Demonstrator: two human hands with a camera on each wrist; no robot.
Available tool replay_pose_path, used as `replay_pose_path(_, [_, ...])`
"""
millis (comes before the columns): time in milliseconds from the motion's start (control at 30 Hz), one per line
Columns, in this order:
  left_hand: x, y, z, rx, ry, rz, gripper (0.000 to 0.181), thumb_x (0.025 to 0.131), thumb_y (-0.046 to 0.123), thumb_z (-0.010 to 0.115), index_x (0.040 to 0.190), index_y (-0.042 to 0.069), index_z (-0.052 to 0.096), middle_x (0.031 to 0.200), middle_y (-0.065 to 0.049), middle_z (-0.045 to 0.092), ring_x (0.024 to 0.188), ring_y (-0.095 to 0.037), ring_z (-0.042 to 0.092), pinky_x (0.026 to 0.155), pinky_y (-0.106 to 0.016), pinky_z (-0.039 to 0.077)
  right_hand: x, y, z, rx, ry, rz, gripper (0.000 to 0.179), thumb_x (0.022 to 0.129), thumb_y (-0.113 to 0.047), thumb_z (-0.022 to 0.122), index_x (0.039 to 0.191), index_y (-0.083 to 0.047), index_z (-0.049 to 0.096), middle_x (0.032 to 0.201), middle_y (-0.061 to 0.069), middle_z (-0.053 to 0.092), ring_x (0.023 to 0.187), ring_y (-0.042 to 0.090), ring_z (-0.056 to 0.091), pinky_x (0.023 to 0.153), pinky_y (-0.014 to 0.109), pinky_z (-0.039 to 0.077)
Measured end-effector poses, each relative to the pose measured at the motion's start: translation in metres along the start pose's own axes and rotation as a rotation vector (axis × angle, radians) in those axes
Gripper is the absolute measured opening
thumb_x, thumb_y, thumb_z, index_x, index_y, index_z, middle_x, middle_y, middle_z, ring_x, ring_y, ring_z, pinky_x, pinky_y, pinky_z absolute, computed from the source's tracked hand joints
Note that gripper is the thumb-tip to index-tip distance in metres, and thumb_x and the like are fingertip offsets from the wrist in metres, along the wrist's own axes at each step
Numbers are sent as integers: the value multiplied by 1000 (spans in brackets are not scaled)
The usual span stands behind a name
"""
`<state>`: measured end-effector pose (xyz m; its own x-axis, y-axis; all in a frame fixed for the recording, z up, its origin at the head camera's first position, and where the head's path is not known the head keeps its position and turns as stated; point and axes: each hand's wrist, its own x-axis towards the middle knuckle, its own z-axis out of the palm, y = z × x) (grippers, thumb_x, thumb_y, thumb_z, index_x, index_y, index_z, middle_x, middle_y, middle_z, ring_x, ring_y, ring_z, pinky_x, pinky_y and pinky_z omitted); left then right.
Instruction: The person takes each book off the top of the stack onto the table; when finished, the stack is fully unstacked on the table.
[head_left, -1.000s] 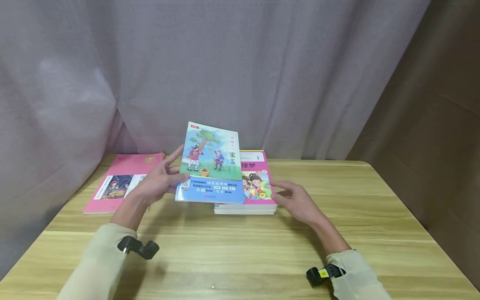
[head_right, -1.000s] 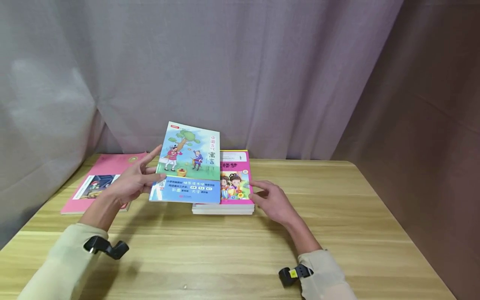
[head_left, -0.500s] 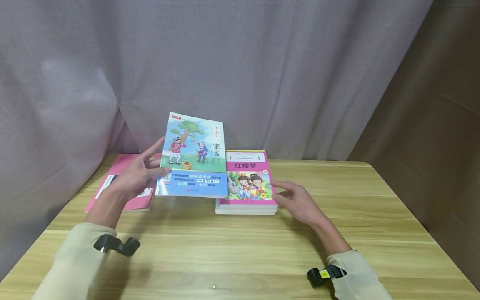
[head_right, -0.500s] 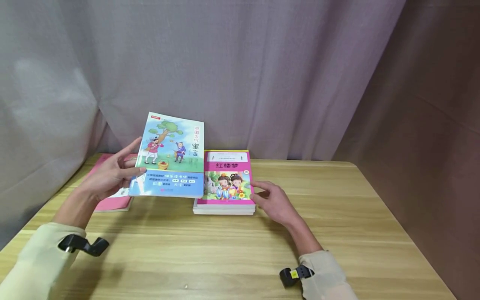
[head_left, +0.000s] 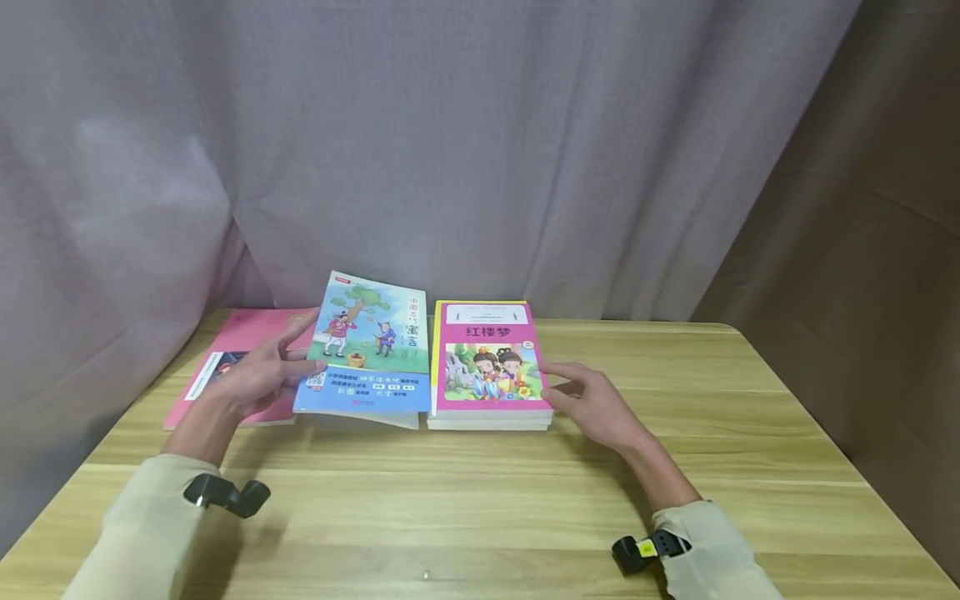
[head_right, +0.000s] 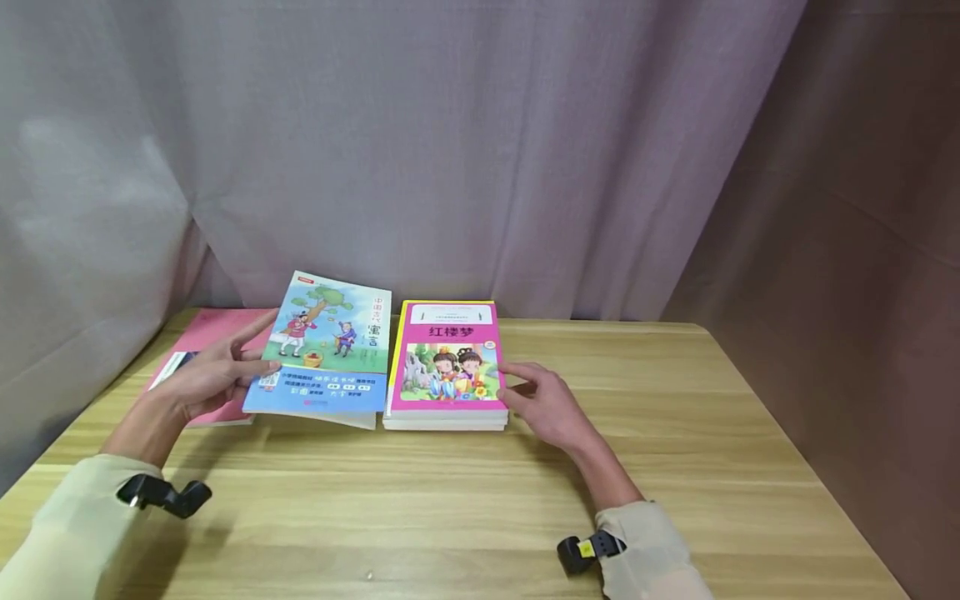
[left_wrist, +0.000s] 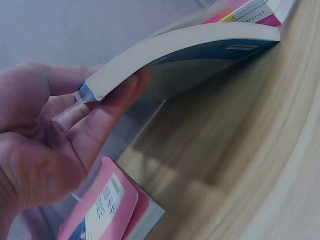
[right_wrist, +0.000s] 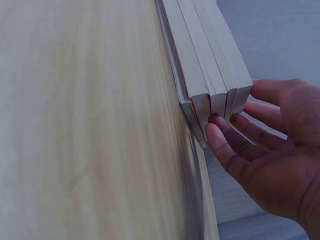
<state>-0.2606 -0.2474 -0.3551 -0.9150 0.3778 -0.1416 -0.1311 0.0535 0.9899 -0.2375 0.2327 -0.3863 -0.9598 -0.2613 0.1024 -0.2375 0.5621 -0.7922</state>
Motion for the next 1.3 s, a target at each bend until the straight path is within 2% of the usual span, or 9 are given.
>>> replay_pose_path(300, [4, -11, -7, 12, -8, -67, 97, 105, 1, 59, 171, 30, -7, 121, -6, 76, 105, -22, 77, 94, -42, 64, -1, -2, 1, 8, -3, 6, 49, 105, -21, 67, 151, -6, 58, 157, 27, 49, 122, 41, 69, 102, 54, 59])
replay_pose_path(433, [7, -19, -7, 47, -17, -81, 97, 105, 0, 58, 170, 28, -9, 129, -19, 72, 107, -25, 76, 96, -46, 63, -1, -1, 1, 3, 1, 3, 49, 105, -21, 67, 151, -6, 58, 156, 27, 50, 121, 41, 69, 101, 53, 59])
replay_pose_path(533, [9, -22, -6, 76, -17, -97, 97, 105, 0, 57, 170, 27, -11, 130, -23, 70, 107, -26, 76, 96, -46, 64, -1, 0, 1, 1, 1, -1, 49, 105, -21, 67, 151, -6, 58, 156, 26, 50, 121, 41, 69, 101, 53, 59])
replay_pose_path(700, [13, -24, -4, 143, -6, -121, 99, 104, 2, 59, 170, 26, -10, 116, -13, 71, 98, -19, 73, 89, -38, 65, -1, 0, 0, -1, 4, 4, 49, 105, -21, 67, 151, -6, 58, 156, 26, 51, 122, 41, 69, 102, 54, 59])
replay_pose_path(800, [16, -26, -2, 167, -2, -131, 100, 103, 1, 60, 170, 24, -11, 115, -14, 71, 95, -18, 73, 86, -37, 65, -2, 0, 0, -1, 5, 3, 49, 105, -22, 66, 151, -6, 58, 155, 26, 51, 122, 42, 68, 102, 55, 59])
replay_pose_path(867, [17, -27, 0, 166, 7, -147, 101, 102, 0, 60, 170, 24, -10, 116, -17, 71, 88, -16, 72, 82, -37, 66, -2, 0, 1, -2, 3, 5, 49, 105, -22, 66, 151, -6, 58, 155, 26, 51, 122, 42, 68, 102, 55, 58])
replay_pose_path(967, [19, -27, 2, 186, 20, -153, 100, 102, 0, 60, 170, 23, -10, 120, -23, 70, 88, -17, 74, 83, -40, 66, -2, -1, 1, -4, 2, 14, 49, 105, -22, 66, 151, -7, 58, 155, 25, 51, 123, 42, 68, 103, 55, 58])
replay_pose_path(1100, [19, -25, 4, 261, 37, -148, 98, 103, 0, 60, 170, 18, -8, 126, -33, 66, 95, -25, 77, 86, -46, 66, -2, 0, 1, 3, 2, 17, 50, 105, -22, 67, 151, -7, 58, 156, 25, 50, 123, 41, 68, 103, 54, 58])
replay_pose_path(1300, [18, -20, 8, 398, 72, -167, 95, 103, 4, 62, 171, 13, -3, 134, -41, 54, 96, -26, 76, 83, -45, 67, -1, 1, 1, 20, -3, 20, 50, 105, -23, 67, 151, -7, 58, 157, 26, 49, 121, 40, 69, 102, 53, 59])
